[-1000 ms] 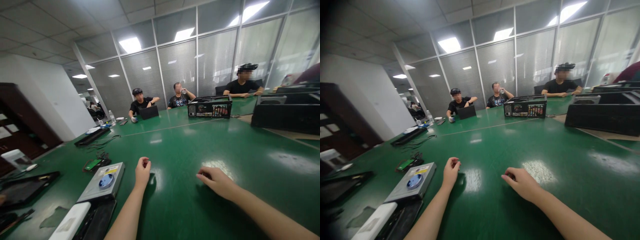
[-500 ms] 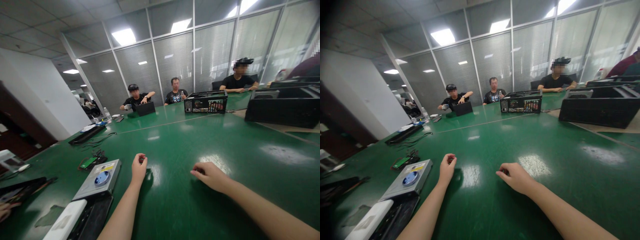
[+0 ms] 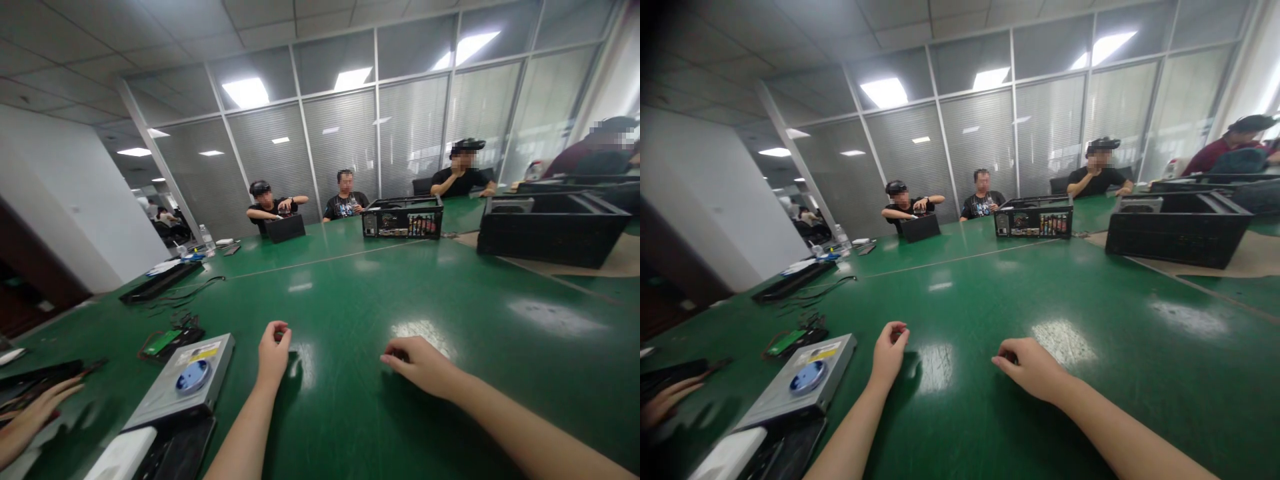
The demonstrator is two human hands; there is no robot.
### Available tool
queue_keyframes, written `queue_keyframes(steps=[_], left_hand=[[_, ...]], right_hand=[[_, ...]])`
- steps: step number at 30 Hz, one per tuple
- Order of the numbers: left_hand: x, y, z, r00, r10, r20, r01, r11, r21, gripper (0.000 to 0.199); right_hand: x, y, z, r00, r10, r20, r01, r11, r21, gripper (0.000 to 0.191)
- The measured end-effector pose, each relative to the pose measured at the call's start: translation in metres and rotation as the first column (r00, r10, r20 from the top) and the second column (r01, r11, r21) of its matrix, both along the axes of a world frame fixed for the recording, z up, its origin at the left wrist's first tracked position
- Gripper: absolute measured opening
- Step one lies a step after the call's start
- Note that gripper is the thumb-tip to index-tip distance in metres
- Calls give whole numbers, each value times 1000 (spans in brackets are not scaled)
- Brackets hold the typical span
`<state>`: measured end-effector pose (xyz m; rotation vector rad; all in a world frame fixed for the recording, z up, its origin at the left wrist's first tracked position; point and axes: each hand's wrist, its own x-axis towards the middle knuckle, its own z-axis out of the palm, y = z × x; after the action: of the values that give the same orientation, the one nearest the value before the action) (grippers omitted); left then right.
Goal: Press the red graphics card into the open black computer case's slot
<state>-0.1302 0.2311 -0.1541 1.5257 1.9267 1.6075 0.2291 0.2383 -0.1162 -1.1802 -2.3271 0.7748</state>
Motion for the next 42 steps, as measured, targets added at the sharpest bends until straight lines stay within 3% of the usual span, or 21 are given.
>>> queue_keyframes(steps=[10,22,28,33,37,40,42], left_hand=[[-4,3,-7,998,-49,47,51,998,-44,25],[-3,2,-5,999,-17,42,18,1000,-15,22],[-7,3,-3,993,63,96,-67,997,36,25],[-20,5,-5,939,187,290,-224,970,99,29],[-32,7,-9,874,279,399,-365,918,158,34],[-38,8,-12,838,295,459,-415,891,186,39],[-41,9,-12,814,288,505,-430,883,189,40]], right_hand=[[-1,-3,1,1000,6,12,-7,1000,2,30],[-2,-5,1,999,29,32,-28,999,-32,28],[-3,-5,-2,1000,23,-1,-23,1000,-15,31],[-5,-9,-4,998,25,-54,-20,997,76,50],[-12,-16,13,995,9,-98,19,958,287,59],[-29,-3,46,996,25,-86,17,888,459,65],[-48,22,74,999,48,-24,-27,834,551,75]])
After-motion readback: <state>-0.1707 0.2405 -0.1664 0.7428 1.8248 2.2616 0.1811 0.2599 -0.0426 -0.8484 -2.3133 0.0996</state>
